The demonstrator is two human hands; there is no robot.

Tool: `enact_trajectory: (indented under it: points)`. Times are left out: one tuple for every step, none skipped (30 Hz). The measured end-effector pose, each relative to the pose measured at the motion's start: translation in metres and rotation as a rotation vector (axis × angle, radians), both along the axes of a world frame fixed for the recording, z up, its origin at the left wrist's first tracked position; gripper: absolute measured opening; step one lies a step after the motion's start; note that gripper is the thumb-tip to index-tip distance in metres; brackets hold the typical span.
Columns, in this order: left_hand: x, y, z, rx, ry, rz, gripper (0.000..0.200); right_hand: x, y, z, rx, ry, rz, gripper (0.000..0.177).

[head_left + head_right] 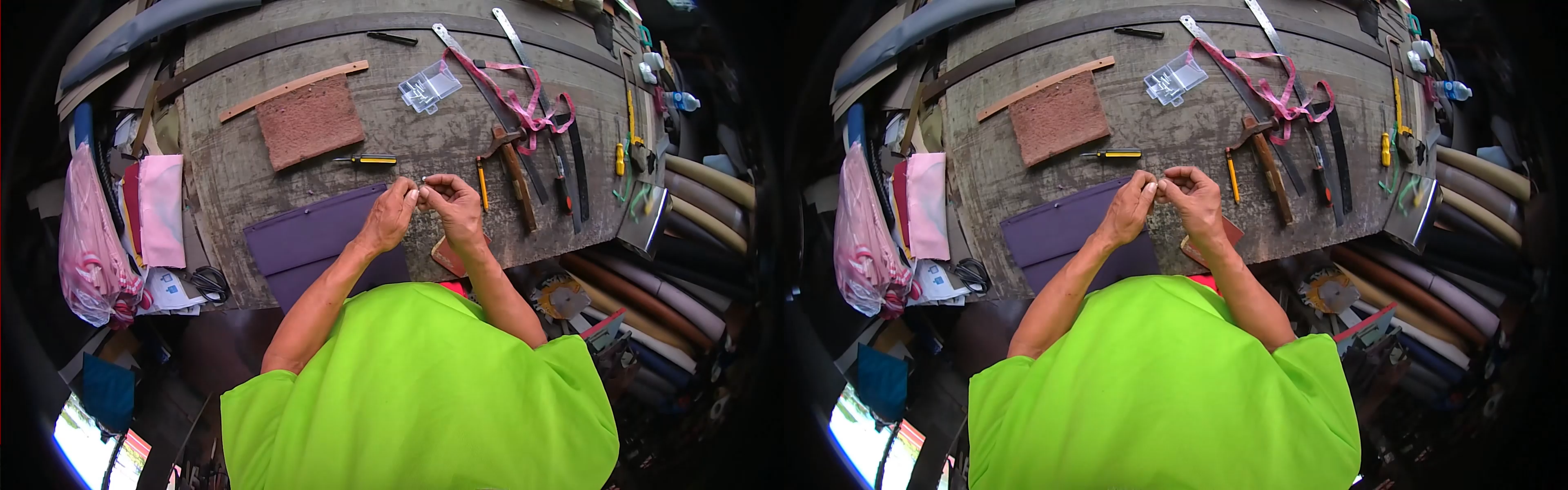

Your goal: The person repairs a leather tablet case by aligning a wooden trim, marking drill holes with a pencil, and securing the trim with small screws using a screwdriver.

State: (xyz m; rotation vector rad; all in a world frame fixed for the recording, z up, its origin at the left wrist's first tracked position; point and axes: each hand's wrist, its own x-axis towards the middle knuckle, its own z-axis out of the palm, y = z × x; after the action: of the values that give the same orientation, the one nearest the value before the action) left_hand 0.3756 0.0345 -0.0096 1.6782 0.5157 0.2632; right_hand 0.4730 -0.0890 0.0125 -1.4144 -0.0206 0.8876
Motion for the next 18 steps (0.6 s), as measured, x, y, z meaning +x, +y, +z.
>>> enact_trajectory:
  points:
    - [0.0, -0.001, 0.0, -0.001, -0.022, -0.01, 0.041, 0.001, 0.0, 0.0, 0.025, 0.046, -0.016, 0.025]
    - [-0.001, -0.003, -0.006, -0.08, 0.041, 0.006, 0.041, -0.001, 0.0, -0.001, 0.023, 0.026, -0.007, 0.024]
    - [0.0, -0.003, -0.01, -0.159, 0.104, 0.022, 0.041, -0.004, 0.002, -0.001, 0.022, 0.006, 0.002, 0.024]
    - [0.001, -0.003, -0.014, -0.238, 0.167, 0.036, 0.041, -0.006, 0.002, -0.001, 0.02, -0.015, 0.009, 0.024]
    - [-0.001, -0.003, -0.017, -0.428, 0.236, 0.032, 0.04, -0.007, 0.001, 0.003, -0.047, -0.182, 0.096, 0.023]
    - [0.003, 0.004, -0.001, -0.618, 0.306, 0.028, 0.04, -0.006, 0.0, 0.009, -0.115, -0.348, 0.184, 0.023]
    - [0.004, 0.007, 0.007, -0.807, 0.376, 0.025, 0.039, -0.006, -0.001, 0.013, -0.182, -0.514, 0.272, 0.022]
    - [0.003, 0.006, 0.007, -0.646, 0.349, 0.016, 0.04, -0.005, -0.001, 0.012, -0.219, -0.499, 0.236, 0.021]
    - [0.002, 0.005, 0.006, -0.485, 0.321, 0.007, 0.041, -0.004, -0.001, 0.009, -0.177, -0.382, 0.173, 0.022]
    - [0.001, 0.003, 0.004, -0.324, 0.291, -0.002, 0.042, -0.003, -0.003, 0.004, -0.135, -0.265, 0.111, 0.022]
    - [0.001, 0.002, 0.001, -0.188, 0.162, 0.005, 0.043, -0.001, -0.004, 0.0, -0.093, -0.148, 0.048, 0.022]
    - [0.001, 0.0, -0.003, -0.052, 0.033, 0.013, 0.044, 0.003, -0.003, 0.004, -0.098, -0.1, 0.069, 0.023]
    - [0.002, -0.002, -0.006, 0.082, -0.097, 0.018, 0.045, 0.004, -0.003, 0.004, -0.079, -0.049, 0.063, 0.023]
    - [0.001, -0.002, -0.009, 0.122, -0.116, 0.008, 0.046, 0.005, -0.004, 0.003, -0.062, 0.002, 0.055, 0.023]
    - [0.001, -0.001, -0.011, 0.161, -0.135, -0.001, 0.046, 0.006, -0.004, 0.002, -0.045, 0.052, 0.049, 0.024]
    - [0.001, 0.0, -0.012, 0.203, -0.153, -0.009, 0.047, 0.003, -0.004, 0.001, -0.053, -0.01, 0.061, 0.024]
    - [0.001, -0.001, -0.013, -0.145, -0.037, 0.012, 0.046, -0.001, -0.004, -0.001, -0.061, -0.072, 0.072, 0.023]
    - [0.0, -0.001, -0.012, -0.492, 0.082, 0.033, 0.046, -0.003, -0.003, -0.002, -0.069, -0.133, 0.084, 0.023]
